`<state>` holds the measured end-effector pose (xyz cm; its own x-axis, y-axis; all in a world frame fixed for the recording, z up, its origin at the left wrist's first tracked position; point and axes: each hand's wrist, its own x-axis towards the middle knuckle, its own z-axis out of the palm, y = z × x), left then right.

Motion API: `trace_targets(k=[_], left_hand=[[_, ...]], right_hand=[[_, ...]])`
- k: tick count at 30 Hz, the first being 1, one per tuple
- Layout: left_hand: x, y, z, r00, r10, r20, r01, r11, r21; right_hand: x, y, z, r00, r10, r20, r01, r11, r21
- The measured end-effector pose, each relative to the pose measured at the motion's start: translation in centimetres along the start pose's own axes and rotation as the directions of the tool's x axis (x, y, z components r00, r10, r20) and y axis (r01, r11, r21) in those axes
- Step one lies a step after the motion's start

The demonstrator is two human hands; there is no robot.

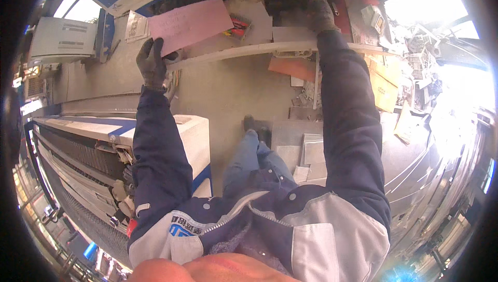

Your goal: The person walks through a workshop holding a pink paper, places it on a machine, uses a handheld controller to input settings, and then operates a control panel with a mouse while referencing the paper.

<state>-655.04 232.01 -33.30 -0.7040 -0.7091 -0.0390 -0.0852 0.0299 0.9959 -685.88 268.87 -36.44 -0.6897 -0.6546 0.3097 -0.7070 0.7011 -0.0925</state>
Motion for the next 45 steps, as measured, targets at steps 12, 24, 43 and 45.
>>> trace_targets(k=[12, 24, 43, 45], left_hand=[[0.6, 0.0, -0.6, 0.994, 0.072, 0.084, -0.041, 0.947, -0.319], [1.7, -0.8, -1.8, 0.965, 0.116, 0.234, -0.012, 0.915, -0.402], [3.0, -0.1, -2.0, 0.931, -0.019, 0.365, 0.177, 0.897, -0.405], [2.9, -0.1, -2.2, 0.94, -0.003, 0.342, 0.159, 0.89, -0.427]], right_hand=[[0.9, 2.1, 0.2, 0.99, 0.043, -0.134, -0.041, 0.999, 0.019], [0.5, -18.3, -3.1, 0.925, -0.007, 0.379, -0.011, 0.999, 0.045], [0.9, -20.3, -4.6, 0.886, 0.173, 0.43, -0.257, 0.955, 0.147], [0.6, -19.2, -3.7, 0.939, 0.179, 0.293, -0.256, 0.934, 0.248]])
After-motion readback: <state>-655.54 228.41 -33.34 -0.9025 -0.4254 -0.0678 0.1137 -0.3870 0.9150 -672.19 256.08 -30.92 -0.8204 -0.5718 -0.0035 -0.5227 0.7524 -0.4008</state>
